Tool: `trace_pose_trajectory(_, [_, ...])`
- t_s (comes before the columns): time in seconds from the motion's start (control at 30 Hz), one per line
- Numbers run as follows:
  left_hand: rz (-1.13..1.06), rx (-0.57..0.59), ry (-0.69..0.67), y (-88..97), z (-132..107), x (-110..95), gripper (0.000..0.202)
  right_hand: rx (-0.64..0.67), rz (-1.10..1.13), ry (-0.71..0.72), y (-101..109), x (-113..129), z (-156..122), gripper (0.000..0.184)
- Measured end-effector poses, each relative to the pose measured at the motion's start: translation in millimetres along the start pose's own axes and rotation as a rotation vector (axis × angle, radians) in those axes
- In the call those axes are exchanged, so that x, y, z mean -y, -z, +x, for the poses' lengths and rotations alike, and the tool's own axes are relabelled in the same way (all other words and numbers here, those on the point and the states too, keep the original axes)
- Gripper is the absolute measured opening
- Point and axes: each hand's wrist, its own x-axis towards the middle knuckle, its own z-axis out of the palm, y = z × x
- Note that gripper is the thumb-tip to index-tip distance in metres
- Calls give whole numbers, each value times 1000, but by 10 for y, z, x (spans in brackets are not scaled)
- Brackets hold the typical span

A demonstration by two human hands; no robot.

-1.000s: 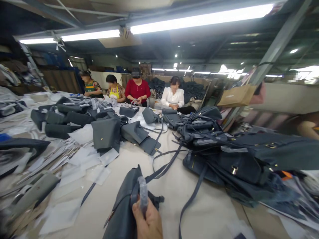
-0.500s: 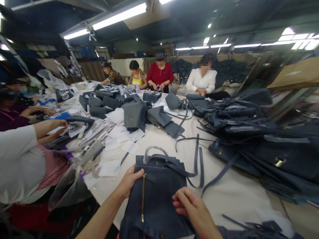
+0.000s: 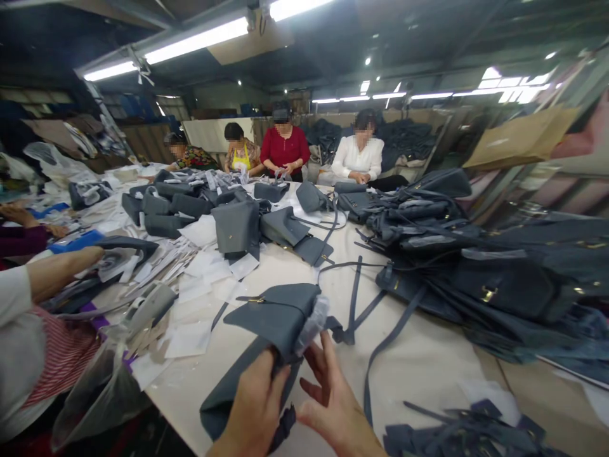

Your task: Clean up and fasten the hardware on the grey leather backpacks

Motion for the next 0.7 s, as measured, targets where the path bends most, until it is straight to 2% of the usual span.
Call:
trace_pose_trajectory(0.03, [-1,103,-58,-117,-61,28,40,-10,-38,8,-4,26,31,106])
trace_pose_trajectory(0.07, [1,199,-87,-228,-111,80,46,-48,-84,0,13,31,73,94])
trace_pose_trajectory(0.13, [14,374,-65,-389,-177,237,57,-134,-143,-34,109,-18,180,64])
trace_pose_trajectory(0.17, [15,431,-35,-428,-197,328,60,-145,-141,-47,181,-63,236,53])
trace_pose_trajectory(0.23, [-49,488,40,-416,-223,505,59,-81,-119,-66,339,-162,330,43])
trace_pose_trajectory(0.3, [-251,486,201,-304,-239,648,54,-8,-120,-93,473,-223,386,36])
trace_pose_trajectory(0.4, [-682,476,516,-39,-243,763,52,37,-109,-170,592,-202,424,34])
trace_pose_trajectory(0.43, [-814,481,571,51,-239,774,56,44,-100,-192,613,-176,435,34])
trace_pose_trajectory(0.5, [-1007,513,598,189,-222,762,65,56,-93,-223,634,-125,464,35])
trace_pose_trajectory(0.53, [-1067,527,606,226,-210,743,65,62,-99,-237,637,-106,482,35])
trace_pose_trajectory(0.6, [-1088,484,652,222,-175,686,49,62,-143,-247,637,-95,521,34])
trace_pose_trajectory(0.63, [-1053,429,682,185,-153,650,41,56,-169,-245,642,-103,538,33])
trace_pose_trajectory(0.7, [-940,295,711,74,-105,567,45,-37,-253,-193,681,-138,543,31])
